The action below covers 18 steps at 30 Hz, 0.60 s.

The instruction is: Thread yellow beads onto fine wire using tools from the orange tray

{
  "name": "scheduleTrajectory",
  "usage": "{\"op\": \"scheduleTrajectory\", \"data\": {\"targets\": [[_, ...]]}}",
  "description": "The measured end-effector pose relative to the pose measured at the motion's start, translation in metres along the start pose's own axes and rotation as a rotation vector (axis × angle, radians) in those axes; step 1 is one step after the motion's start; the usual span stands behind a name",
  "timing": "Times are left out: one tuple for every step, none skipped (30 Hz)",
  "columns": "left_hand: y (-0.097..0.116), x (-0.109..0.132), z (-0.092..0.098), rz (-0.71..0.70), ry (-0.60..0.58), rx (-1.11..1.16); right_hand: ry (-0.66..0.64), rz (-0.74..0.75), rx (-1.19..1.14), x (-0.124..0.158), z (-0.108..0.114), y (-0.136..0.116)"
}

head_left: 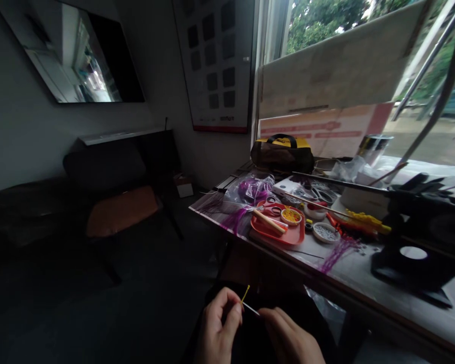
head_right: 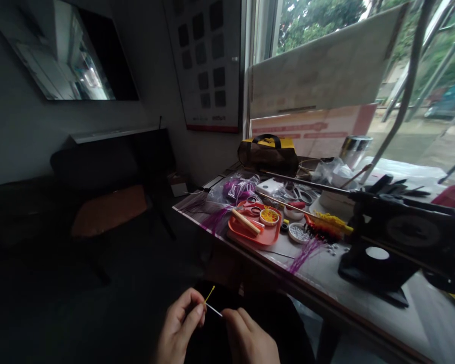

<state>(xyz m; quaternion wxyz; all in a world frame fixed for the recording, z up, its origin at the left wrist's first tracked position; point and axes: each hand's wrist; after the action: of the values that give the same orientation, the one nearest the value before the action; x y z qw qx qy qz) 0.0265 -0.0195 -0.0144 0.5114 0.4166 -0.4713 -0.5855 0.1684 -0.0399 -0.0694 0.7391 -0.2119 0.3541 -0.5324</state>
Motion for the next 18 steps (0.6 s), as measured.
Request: {"op": "scheduleTrajectory", "data": {"targets": [[0.001,0.0,0.0,-0.001,-0.001,0.002,-0.001,0.0,-0.005,0.0,0.001,0.0],[0.001,0.0,0.0,-0.004,-0.003,0.004,0.0,-0.002,-0.01,-0.001,0.001,-0.001],[0.001,0.0,0.0,-0.007,-0.009,0.002,0.0,-0.003,-0.012,-0.001,0.002,-0.001],[0.002,0.0,0.0,-0.009,-0.013,-0.005,-0.001,-0.003,-0.012,-0.001,0.002,-0.001],[0.002,0.0,0.001,-0.01,-0.017,-0.014,-0.005,-0.003,-0.013,0.0,0.002,-0.001],[0.003,0.0,0.001,-0.009,-0.02,-0.024,-0.01,-0.005,-0.017,0.0,0.002,0.0],[0.003,0.0,0.002,-0.004,-0.023,-0.034,-0.016,-0.011,-0.026,0.0,0.003,0.0],[0.005,-0.001,0.002,0.003,-0.023,-0.045,-0.021,-0.021,-0.043,0.0,0.003,-0.001],[0.006,-0.001,0.002,0.01,-0.024,-0.06,-0.025,-0.034,-0.073,0.0,0.003,-0.001],[0.007,-0.001,0.002,0.012,-0.027,-0.083,-0.028,-0.048,-0.119,-0.001,0.004,-0.002],[0.009,0.0,0.002,0.011,-0.033,-0.115,-0.027,-0.068,-0.188,-0.002,0.005,-0.004],[0.009,0.001,0.001,0.006,-0.041,-0.156,-0.026,-0.095,-0.282,-0.003,0.006,-0.007],[0.009,0.003,0.0,0.004,-0.058,-0.203,-0.026,-0.127,-0.403,-0.005,0.008,-0.01],[0.009,0.006,-0.002,0.013,-0.083,-0.25,-0.027,-0.172,-0.545,-0.007,0.009,-0.014],[0.008,0.009,-0.003,0.03,-0.107,-0.289,-0.031,-0.229,-0.699,-0.01,0.012,-0.018],[0.007,0.011,-0.004,0.053,-0.131,-0.318,-0.038,-0.291,-0.847,-0.012,0.014,-0.021],[0.007,0.011,-0.004,0.076,-0.156,-0.338,-0.045,-0.351,-0.973,-0.014,0.017,-0.025],[0.009,0.01,-0.003,0.084,-0.186,-0.353,-0.047,-0.401,-1.066,-0.015,0.021,-0.028]]}}
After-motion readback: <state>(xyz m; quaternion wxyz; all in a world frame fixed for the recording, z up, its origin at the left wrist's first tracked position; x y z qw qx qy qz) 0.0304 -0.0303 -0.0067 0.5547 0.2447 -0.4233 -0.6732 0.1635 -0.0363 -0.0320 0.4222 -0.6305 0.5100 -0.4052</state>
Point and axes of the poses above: each hand's wrist, its own x-axis away from the middle knuckle, its own z-axis out of the back of the hand, y = z × x, and after that the axes turned 9 degrees about -y, right-handed
